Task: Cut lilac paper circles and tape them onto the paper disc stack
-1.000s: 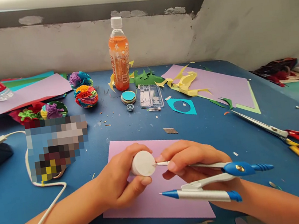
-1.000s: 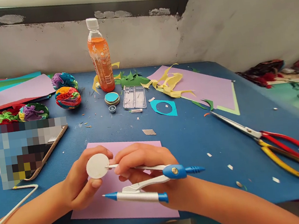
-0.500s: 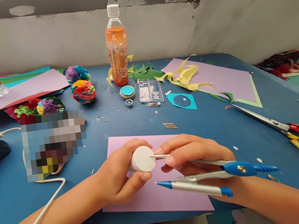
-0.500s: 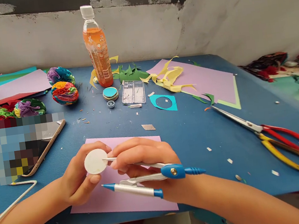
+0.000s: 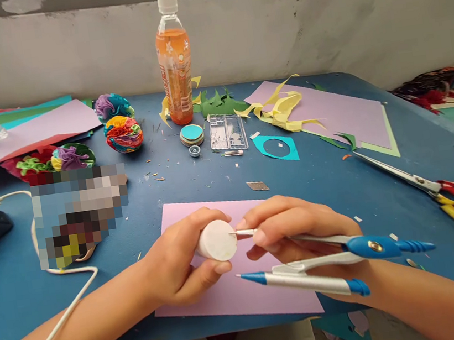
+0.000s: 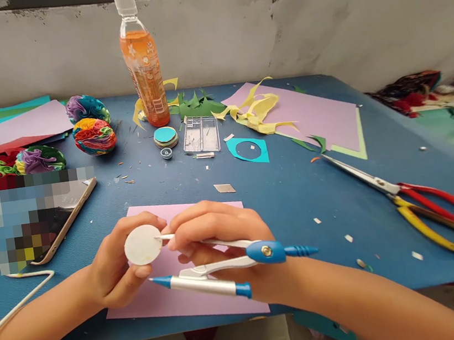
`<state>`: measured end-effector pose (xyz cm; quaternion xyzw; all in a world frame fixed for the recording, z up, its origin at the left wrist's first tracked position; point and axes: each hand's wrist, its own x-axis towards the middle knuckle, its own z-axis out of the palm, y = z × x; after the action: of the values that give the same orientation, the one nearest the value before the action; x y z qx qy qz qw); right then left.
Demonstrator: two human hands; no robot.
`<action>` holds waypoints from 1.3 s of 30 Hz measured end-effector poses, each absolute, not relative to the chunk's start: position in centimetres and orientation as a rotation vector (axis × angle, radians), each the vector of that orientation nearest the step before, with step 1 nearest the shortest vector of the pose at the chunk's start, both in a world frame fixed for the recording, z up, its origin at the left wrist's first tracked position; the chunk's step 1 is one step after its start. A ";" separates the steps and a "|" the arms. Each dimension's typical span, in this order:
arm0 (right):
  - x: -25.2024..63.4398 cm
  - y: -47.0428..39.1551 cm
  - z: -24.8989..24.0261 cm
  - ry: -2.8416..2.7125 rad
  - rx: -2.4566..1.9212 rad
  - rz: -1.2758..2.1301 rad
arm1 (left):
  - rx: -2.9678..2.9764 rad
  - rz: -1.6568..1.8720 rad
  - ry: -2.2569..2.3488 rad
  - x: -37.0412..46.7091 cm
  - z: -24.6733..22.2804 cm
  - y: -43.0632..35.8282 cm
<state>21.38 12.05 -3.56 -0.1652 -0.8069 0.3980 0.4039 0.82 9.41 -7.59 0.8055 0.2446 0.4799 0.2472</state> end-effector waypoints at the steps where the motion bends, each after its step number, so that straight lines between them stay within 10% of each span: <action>1: 21.3 12.0 -3.5 -2.036 -0.438 0.981 | 2.203 1.309 0.667 0.8 -7.6 9.4; 39: 21.2 11.8 -2.1 -2.182 -0.389 0.494 | 2.220 1.371 0.764 1.3 -7.8 9.2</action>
<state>21.23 11.81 -2.10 -0.1553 -0.8713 0.1971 0.4217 1.31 9.20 -7.82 0.7983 0.2748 0.4931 0.2099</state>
